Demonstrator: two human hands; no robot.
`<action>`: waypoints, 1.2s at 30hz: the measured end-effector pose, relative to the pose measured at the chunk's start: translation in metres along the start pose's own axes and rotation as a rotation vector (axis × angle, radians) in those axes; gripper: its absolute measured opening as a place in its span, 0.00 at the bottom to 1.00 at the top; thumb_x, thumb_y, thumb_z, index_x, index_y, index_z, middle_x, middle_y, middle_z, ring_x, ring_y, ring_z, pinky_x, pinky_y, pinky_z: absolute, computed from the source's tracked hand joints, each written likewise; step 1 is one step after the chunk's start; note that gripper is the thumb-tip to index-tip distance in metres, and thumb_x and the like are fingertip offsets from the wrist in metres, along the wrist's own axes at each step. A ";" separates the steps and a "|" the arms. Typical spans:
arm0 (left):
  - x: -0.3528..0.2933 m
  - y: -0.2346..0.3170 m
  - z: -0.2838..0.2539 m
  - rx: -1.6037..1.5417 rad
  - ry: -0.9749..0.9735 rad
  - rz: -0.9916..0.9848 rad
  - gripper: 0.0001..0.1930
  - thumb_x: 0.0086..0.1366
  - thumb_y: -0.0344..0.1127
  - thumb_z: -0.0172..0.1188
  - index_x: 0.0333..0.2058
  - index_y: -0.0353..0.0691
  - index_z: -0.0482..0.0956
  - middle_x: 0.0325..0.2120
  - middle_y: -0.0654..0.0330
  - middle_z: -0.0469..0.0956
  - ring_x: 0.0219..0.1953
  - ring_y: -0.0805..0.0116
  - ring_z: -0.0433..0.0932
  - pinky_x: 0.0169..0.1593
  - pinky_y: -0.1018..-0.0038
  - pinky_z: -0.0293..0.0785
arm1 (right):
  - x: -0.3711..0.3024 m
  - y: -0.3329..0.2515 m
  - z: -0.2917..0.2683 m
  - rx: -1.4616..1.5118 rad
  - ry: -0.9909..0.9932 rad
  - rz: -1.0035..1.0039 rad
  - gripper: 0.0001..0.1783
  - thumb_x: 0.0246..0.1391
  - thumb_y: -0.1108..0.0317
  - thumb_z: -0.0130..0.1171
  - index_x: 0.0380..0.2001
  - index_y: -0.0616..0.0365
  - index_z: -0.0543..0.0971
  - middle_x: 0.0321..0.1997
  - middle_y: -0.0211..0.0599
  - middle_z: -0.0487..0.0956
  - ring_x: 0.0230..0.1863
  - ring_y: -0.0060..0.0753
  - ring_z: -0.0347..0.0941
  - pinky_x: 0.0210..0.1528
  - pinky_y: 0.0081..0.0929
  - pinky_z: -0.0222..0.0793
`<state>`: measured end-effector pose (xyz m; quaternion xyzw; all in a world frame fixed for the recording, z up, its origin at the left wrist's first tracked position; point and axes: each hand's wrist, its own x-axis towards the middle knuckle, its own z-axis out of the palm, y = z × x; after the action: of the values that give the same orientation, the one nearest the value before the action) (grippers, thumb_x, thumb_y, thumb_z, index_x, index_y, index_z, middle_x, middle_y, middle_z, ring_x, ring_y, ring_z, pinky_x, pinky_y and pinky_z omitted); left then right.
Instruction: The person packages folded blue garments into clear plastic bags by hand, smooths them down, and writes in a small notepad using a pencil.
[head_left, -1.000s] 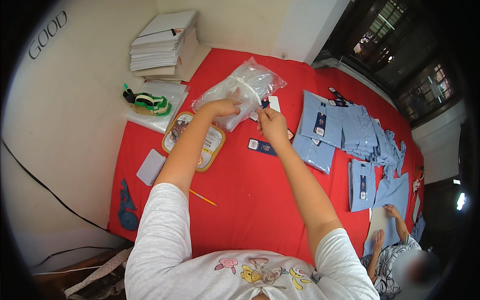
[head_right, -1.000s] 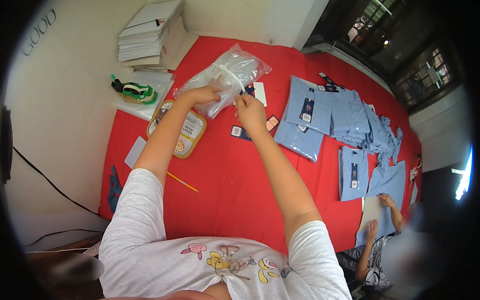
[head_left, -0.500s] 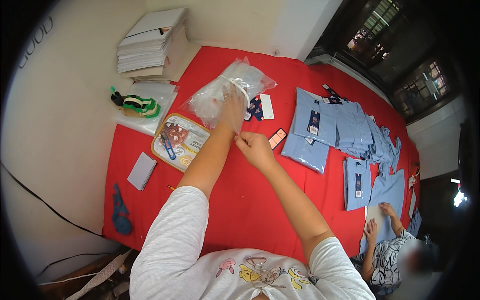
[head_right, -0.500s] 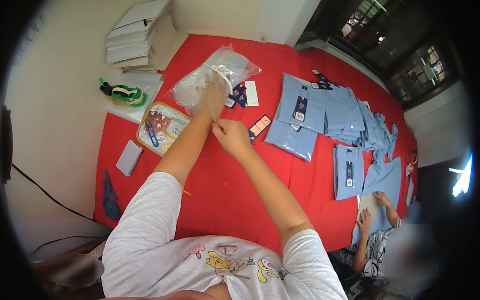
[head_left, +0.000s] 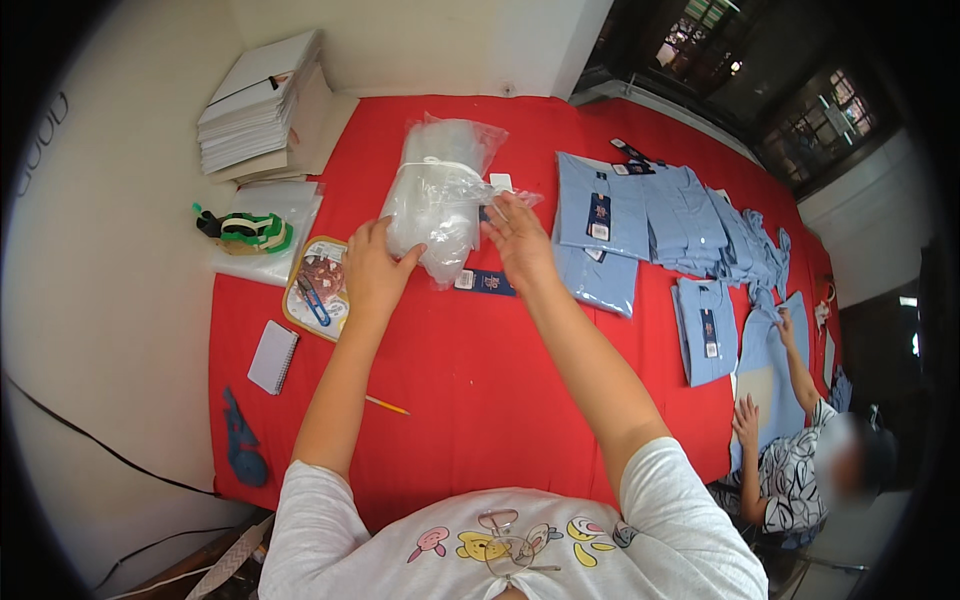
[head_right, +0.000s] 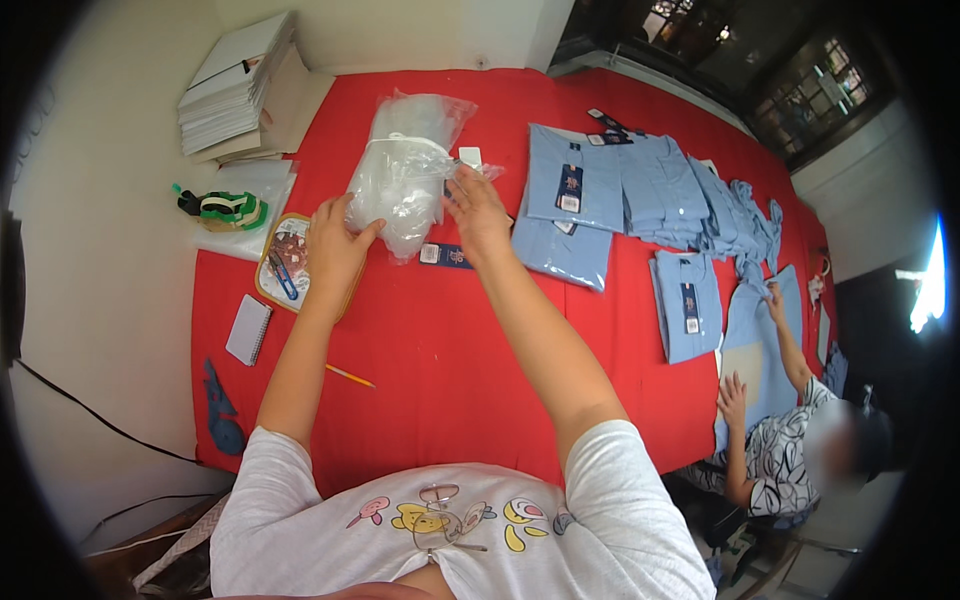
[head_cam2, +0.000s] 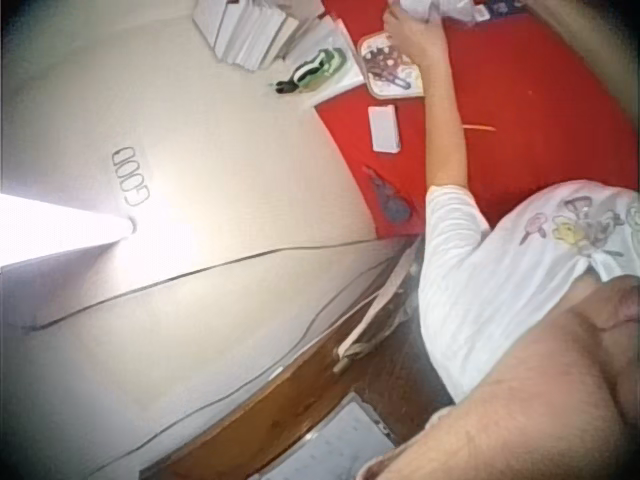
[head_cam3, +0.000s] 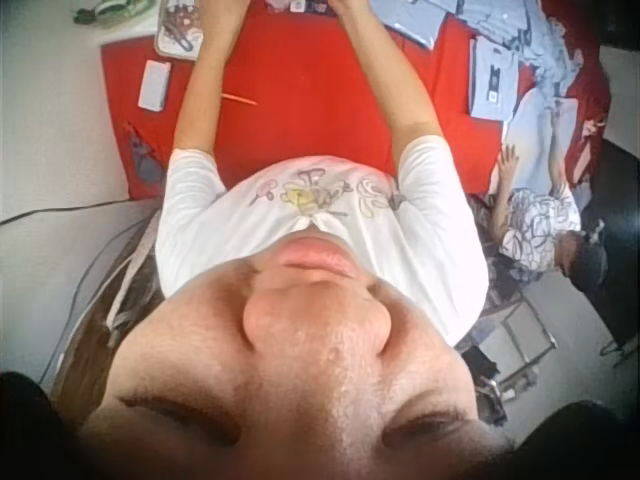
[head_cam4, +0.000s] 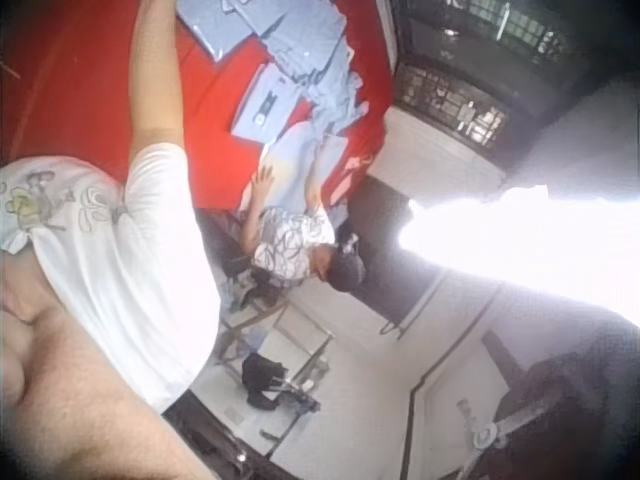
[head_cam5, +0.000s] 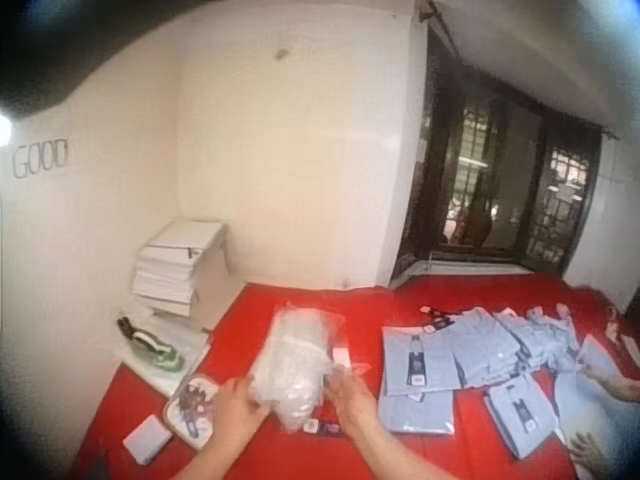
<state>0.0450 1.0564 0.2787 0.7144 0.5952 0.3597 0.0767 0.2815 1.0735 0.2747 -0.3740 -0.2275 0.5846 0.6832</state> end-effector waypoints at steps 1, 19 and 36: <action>-0.004 0.008 -0.012 0.007 0.003 -0.154 0.22 0.63 0.44 0.70 0.51 0.37 0.88 0.48 0.47 0.87 0.52 0.47 0.84 0.60 0.48 0.72 | -0.004 0.007 0.003 -0.166 0.008 -0.019 0.21 0.75 0.60 0.56 0.61 0.65 0.74 0.56 0.41 0.84 0.63 0.41 0.79 0.62 0.42 0.77; 0.026 -0.014 0.023 0.031 -0.231 0.252 0.27 0.59 0.35 0.74 0.58 0.40 0.81 0.55 0.50 0.80 0.62 0.50 0.77 0.66 0.52 0.71 | 0.004 0.024 -0.017 -1.694 -0.358 -0.640 0.34 0.56 0.67 0.69 0.65 0.63 0.73 0.67 0.54 0.74 0.71 0.56 0.68 0.74 0.54 0.63; 0.054 0.030 0.057 0.044 -0.155 0.262 0.49 0.59 0.36 0.76 0.77 0.54 0.61 0.74 0.44 0.62 0.77 0.45 0.61 0.76 0.42 0.55 | 0.033 0.013 0.005 -1.536 -0.104 -0.824 0.11 0.68 0.64 0.59 0.41 0.58 0.86 0.37 0.48 0.86 0.37 0.53 0.83 0.40 0.47 0.78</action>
<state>0.1053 1.1149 0.2759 0.8130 0.4970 0.2974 0.0591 0.2767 1.1070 0.2639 -0.5919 -0.7065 -0.0078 0.3879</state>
